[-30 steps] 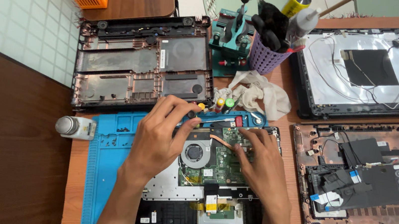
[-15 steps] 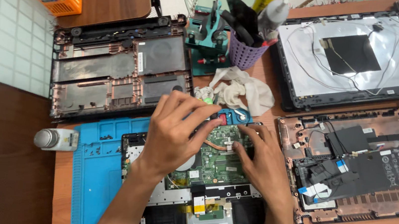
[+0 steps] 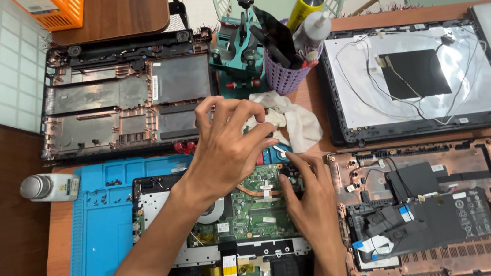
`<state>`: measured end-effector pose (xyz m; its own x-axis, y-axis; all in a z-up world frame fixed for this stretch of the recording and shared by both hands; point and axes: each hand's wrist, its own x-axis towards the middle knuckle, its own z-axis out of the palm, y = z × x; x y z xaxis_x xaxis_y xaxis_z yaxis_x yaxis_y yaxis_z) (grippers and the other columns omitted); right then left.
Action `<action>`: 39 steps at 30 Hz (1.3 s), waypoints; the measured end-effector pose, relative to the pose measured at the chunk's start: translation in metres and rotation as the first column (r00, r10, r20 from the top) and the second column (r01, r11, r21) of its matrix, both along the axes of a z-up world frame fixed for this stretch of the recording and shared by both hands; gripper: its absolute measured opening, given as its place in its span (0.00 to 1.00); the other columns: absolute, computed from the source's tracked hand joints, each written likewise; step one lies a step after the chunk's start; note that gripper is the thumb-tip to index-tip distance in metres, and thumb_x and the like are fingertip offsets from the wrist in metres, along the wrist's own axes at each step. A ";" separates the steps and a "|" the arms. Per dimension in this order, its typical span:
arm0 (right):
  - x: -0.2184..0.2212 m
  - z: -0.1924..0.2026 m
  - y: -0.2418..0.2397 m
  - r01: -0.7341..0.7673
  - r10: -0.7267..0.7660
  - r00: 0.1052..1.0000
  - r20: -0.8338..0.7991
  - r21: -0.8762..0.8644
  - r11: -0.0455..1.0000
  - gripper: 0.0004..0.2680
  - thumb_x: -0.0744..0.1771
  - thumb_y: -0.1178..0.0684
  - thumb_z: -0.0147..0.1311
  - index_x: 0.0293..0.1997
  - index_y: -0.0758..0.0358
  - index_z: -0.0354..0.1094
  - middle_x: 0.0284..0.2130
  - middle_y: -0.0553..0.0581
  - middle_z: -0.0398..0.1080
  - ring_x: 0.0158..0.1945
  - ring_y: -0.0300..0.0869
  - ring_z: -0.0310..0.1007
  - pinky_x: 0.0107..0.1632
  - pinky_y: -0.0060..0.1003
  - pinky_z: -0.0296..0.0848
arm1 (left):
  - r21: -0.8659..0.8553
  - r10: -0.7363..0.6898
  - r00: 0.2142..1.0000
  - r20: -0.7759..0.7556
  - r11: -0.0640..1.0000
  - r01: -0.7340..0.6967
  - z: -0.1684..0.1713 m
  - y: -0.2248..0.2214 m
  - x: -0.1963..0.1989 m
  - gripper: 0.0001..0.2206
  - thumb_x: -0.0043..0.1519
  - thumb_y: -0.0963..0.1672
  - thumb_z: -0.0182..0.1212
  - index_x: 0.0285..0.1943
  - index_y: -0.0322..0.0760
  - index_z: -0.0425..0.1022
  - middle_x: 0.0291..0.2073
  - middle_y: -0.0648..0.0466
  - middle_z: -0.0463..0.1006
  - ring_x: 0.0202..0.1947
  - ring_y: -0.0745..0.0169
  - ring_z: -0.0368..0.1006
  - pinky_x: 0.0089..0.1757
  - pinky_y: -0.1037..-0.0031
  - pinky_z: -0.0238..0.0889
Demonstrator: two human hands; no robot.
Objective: The person uses a screwdriver to remove screws from a laptop's internal components, detaches internal cable connectors by hand, and unseats the motherboard and other internal hardware pieces from the laptop casing.
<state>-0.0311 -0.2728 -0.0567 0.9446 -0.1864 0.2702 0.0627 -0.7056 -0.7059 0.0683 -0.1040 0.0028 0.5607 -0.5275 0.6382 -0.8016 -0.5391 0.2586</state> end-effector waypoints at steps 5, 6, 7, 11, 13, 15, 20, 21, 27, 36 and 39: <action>-0.001 -0.002 0.001 0.002 -0.002 1.000 -0.014 0.016 1.000 0.15 0.64 0.58 0.60 0.58 0.63 0.71 0.49 0.62 0.70 0.53 0.54 0.71 0.55 0.45 0.69 | -0.002 0.009 1.000 -0.025 1.000 -0.009 -0.005 -0.001 0.003 0.09 0.59 0.45 0.73 0.45 0.42 0.81 0.47 0.59 0.73 0.55 0.55 0.63 0.58 0.55 0.46; -0.001 -0.003 0.001 -0.002 0.002 1.000 0.000 0.010 1.000 0.15 0.64 0.58 0.60 0.58 0.63 0.71 0.49 0.63 0.70 0.54 0.55 0.71 0.55 0.45 0.69 | -0.003 0.011 1.000 -0.030 1.000 -0.011 -0.005 -0.001 0.004 0.09 0.59 0.45 0.73 0.45 0.42 0.81 0.47 0.59 0.73 0.55 0.55 0.63 0.58 0.55 0.46; -0.001 -0.003 0.001 -0.008 0.008 1.000 0.015 0.005 1.000 0.15 0.64 0.58 0.60 0.58 0.64 0.71 0.49 0.63 0.70 0.54 0.55 0.71 0.55 0.46 0.69 | -0.003 0.013 0.999 -0.034 1.000 -0.013 -0.006 0.000 0.005 0.09 0.59 0.45 0.73 0.45 0.42 0.81 0.48 0.59 0.73 0.55 0.54 0.63 0.58 0.55 0.46; -0.002 -0.003 0.001 0.015 -0.015 0.999 -0.031 0.017 1.000 0.15 0.64 0.57 0.60 0.58 0.63 0.71 0.48 0.62 0.70 0.53 0.54 0.71 0.54 0.45 0.69 | -0.013 0.005 0.999 -0.038 1.000 -0.005 -0.007 -0.002 0.006 0.09 0.59 0.45 0.73 0.45 0.42 0.81 0.47 0.59 0.73 0.55 0.55 0.63 0.58 0.55 0.46; -0.002 -0.003 0.001 0.033 -0.032 0.998 -0.055 0.029 0.999 0.15 0.64 0.57 0.61 0.57 0.62 0.72 0.48 0.62 0.71 0.53 0.53 0.71 0.54 0.44 0.69 | -0.003 0.007 0.999 -0.038 1.000 -0.007 -0.008 -0.002 0.007 0.09 0.59 0.45 0.72 0.44 0.41 0.81 0.47 0.59 0.73 0.55 0.55 0.63 0.58 0.55 0.45; -0.002 -0.003 0.000 0.037 -0.036 0.998 -0.045 0.013 0.999 0.16 0.64 0.57 0.61 0.57 0.62 0.72 0.48 0.62 0.71 0.53 0.53 0.71 0.54 0.45 0.69 | 0.013 0.018 1.000 -0.025 1.000 -0.017 -0.008 -0.002 0.007 0.08 0.60 0.45 0.72 0.44 0.41 0.81 0.47 0.59 0.73 0.55 0.55 0.63 0.58 0.55 0.46; -0.002 -0.004 -0.001 0.044 -0.044 0.998 -0.044 -0.006 0.999 0.15 0.64 0.57 0.61 0.57 0.62 0.72 0.48 0.61 0.72 0.52 0.53 0.71 0.54 0.45 0.69 | 0.052 0.045 0.999 0.001 0.998 -0.045 -0.009 -0.001 0.006 0.08 0.60 0.45 0.72 0.44 0.40 0.80 0.47 0.58 0.72 0.55 0.55 0.63 0.58 0.55 0.47; -0.002 -0.004 -0.001 0.043 -0.043 0.998 -0.043 -0.003 0.999 0.15 0.64 0.57 0.61 0.57 0.62 0.72 0.48 0.61 0.72 0.52 0.53 0.71 0.54 0.45 0.69 | 0.057 0.049 0.999 -0.001 0.997 -0.049 -0.009 0.000 0.006 0.08 0.60 0.45 0.72 0.43 0.39 0.80 0.47 0.57 0.72 0.55 0.55 0.64 0.58 0.54 0.47; -0.002 -0.004 0.000 0.038 -0.038 0.999 -0.030 -0.007 0.999 0.15 0.64 0.57 0.61 0.57 0.62 0.72 0.48 0.61 0.72 0.52 0.53 0.70 0.54 0.45 0.69 | 0.087 0.068 0.998 0.006 0.994 -0.069 -0.009 0.000 0.006 0.08 0.61 0.45 0.71 0.44 0.38 0.80 0.47 0.57 0.72 0.55 0.55 0.64 0.59 0.54 0.47; -0.005 -0.003 -0.006 0.053 -0.052 0.998 -0.026 0.031 0.998 0.13 0.66 0.60 0.57 0.57 0.64 0.72 0.49 0.63 0.71 0.53 0.54 0.71 0.54 0.44 0.69 | 0.070 0.065 0.998 -0.002 0.995 -0.065 -0.009 0.001 -0.002 0.15 0.60 0.47 0.72 0.53 0.39 0.81 0.49 0.57 0.73 0.55 0.55 0.64 0.58 0.54 0.47; -0.006 -0.001 -0.009 0.066 -0.066 0.998 -0.025 -0.008 0.998 0.13 0.66 0.62 0.56 0.57 0.64 0.72 0.48 0.63 0.71 0.52 0.55 0.71 0.54 0.46 0.68 | 0.047 0.079 0.997 0.010 0.996 -0.080 -0.004 0.008 -0.009 0.18 0.59 0.47 0.71 0.58 0.40 0.80 0.50 0.56 0.73 0.55 0.54 0.64 0.58 0.54 0.47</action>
<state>-0.0370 -0.2821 -0.0582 0.9369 -0.2465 0.2478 -0.0020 -0.7128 -0.7013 0.0590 -0.0958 -0.0010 0.5967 -0.5113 0.6185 -0.7578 -0.6126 0.2247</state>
